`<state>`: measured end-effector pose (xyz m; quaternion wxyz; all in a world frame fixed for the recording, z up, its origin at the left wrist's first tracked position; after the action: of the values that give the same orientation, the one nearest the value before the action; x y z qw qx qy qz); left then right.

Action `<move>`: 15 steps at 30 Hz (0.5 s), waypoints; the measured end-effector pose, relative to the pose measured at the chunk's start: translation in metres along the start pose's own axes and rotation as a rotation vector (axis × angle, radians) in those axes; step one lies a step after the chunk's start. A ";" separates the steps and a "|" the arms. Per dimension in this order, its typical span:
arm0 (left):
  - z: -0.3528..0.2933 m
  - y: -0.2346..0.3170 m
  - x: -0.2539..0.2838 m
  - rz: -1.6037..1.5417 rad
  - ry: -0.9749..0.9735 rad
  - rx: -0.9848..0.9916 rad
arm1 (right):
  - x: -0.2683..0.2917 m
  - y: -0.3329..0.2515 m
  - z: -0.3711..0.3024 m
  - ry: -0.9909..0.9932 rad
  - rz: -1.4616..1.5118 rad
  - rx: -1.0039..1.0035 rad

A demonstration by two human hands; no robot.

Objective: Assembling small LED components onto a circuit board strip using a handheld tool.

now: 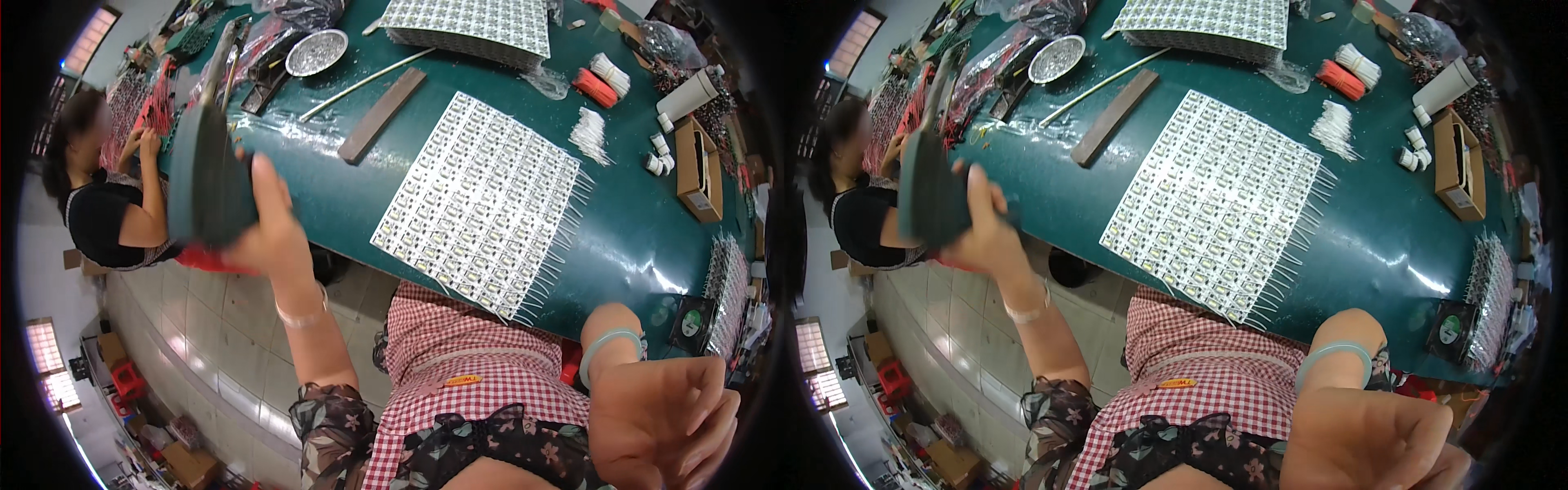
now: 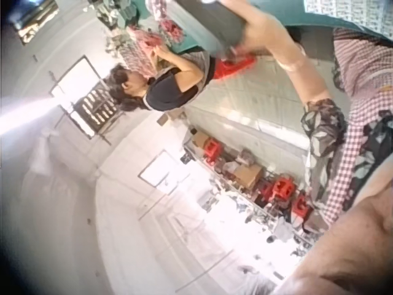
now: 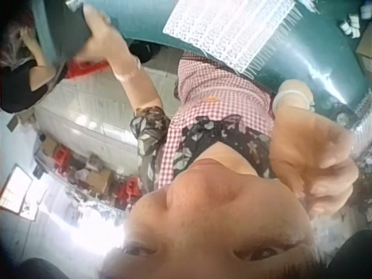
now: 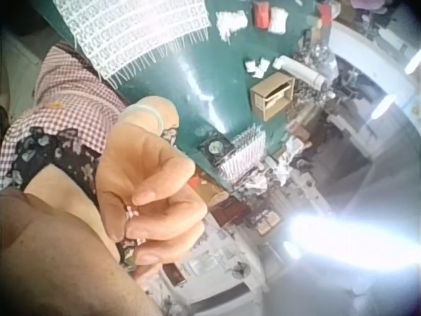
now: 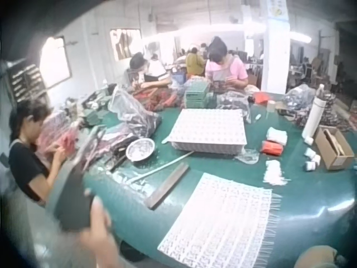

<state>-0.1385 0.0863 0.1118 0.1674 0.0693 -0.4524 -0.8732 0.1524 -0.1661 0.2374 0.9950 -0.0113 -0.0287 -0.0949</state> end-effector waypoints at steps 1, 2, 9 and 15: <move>0.022 -0.025 -0.010 0.142 0.026 -0.049 | 0.002 -0.003 0.002 0.009 -0.033 0.004; 0.048 -0.062 -0.031 0.199 -0.069 -0.015 | 0.004 -0.007 0.004 0.022 -0.068 0.007; 0.109 -0.116 -0.069 0.202 -0.140 -0.014 | 0.021 -0.007 0.009 0.043 0.025 0.083; 0.175 0.047 -0.052 0.261 -0.245 -0.132 | 0.041 0.009 -0.007 0.027 -0.484 0.147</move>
<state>-0.1266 0.2134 0.2502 0.2272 -0.1078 -0.4164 -0.8737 0.1947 -0.1652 0.2325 0.9417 0.0693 -0.0243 -0.3284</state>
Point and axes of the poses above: each hand's wrist, its own z-axis towards the middle knuckle, its own x-axis out of the back of the hand, y = z × x, the point moved 9 cm from there along z, towards the middle knuckle, and after that the axes turned 11 degrees about -y, right-handed, at the moved point
